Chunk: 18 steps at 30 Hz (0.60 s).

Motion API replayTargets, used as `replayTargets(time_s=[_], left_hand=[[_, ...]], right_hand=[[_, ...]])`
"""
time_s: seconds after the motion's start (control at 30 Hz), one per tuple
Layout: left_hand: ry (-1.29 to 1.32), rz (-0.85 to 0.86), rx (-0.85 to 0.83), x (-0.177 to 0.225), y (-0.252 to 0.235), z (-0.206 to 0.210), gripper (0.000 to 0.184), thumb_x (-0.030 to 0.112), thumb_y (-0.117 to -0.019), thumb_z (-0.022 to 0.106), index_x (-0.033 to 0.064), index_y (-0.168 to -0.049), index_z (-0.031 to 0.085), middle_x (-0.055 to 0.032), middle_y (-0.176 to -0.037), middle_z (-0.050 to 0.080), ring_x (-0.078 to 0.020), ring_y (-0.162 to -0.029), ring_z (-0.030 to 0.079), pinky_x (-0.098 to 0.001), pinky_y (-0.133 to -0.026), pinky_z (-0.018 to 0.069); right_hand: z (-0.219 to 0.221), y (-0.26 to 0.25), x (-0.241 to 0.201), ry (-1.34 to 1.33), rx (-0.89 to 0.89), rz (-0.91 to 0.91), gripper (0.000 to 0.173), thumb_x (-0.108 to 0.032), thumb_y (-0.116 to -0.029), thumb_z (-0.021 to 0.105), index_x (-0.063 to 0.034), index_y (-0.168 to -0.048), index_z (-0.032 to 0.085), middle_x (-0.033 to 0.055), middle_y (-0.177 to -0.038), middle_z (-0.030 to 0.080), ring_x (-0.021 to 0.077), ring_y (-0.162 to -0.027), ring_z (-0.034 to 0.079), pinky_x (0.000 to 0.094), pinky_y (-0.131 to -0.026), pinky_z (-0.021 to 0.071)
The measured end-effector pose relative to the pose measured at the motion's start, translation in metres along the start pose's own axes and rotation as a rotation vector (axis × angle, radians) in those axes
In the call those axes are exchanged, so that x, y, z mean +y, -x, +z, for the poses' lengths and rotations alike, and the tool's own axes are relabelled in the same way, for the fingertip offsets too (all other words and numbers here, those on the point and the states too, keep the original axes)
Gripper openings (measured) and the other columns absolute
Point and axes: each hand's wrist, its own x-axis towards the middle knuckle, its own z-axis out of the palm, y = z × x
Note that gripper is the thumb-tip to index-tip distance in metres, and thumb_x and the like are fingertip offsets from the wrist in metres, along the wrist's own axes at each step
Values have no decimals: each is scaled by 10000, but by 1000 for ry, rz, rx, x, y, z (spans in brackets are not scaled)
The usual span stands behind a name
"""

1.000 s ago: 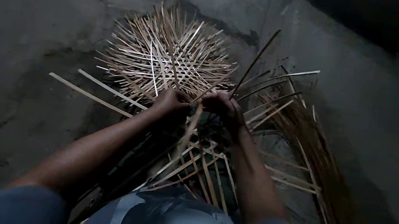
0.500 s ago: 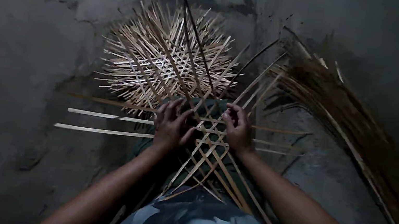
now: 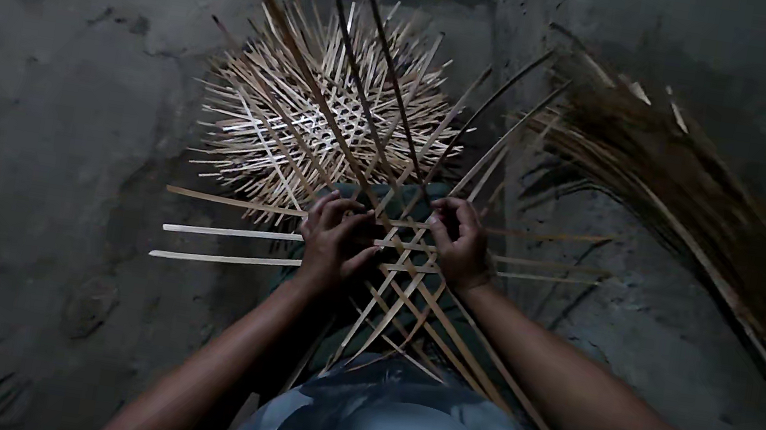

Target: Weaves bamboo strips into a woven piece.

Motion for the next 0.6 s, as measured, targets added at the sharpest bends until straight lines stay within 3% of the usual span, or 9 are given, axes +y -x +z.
replayTargets(time_s=[0.1,0.2,0.37,0.43,0.6], left_hand=[[-114,6,45,6,5,5,495,496,-871,713,231,-1289,698,-64,-1409,588,-394,-1444,373,-678,-1056,340],[-217,-15,99,13,9,7,538,591,-878,679,248,-1292,684,-88,-1452,558,-395,-1436,388,-649,-1076,351],[-274,27,200,18,17,10,539,577,-857,705,251,-1285,679,-133,-1475,539,-421,-1410,418,-639,-1083,355],[-273,81,238,16,18,12,453,540,-845,738,260,-1200,714,-128,-1446,563,-427,-1392,434,-636,-1064,368],[-253,90,178,19,19,9,251,499,-911,684,299,-1043,761,-75,-1458,566,-382,-1423,411,-596,-1118,335]], right_hand=[[0,-1,-3,50,-39,-21,270,-119,-960,669,-39,-1218,659,132,-1116,674,186,-904,684,353,-805,600],[-6,-4,-18,263,-154,-88,338,-253,-920,713,-78,-1209,694,120,-1106,683,263,-1032,651,442,-923,549],[-2,2,-24,418,-201,-88,297,-323,-875,739,-115,-1086,749,111,-1103,692,319,-1071,637,501,-917,535],[2,3,-23,426,-196,-76,260,-306,-892,720,-105,-1055,743,101,-1072,695,312,-1049,637,491,-912,529],[8,5,-18,446,-170,-108,242,-280,-932,694,-68,-1040,738,126,-1039,691,339,-1039,636,522,-937,514]])
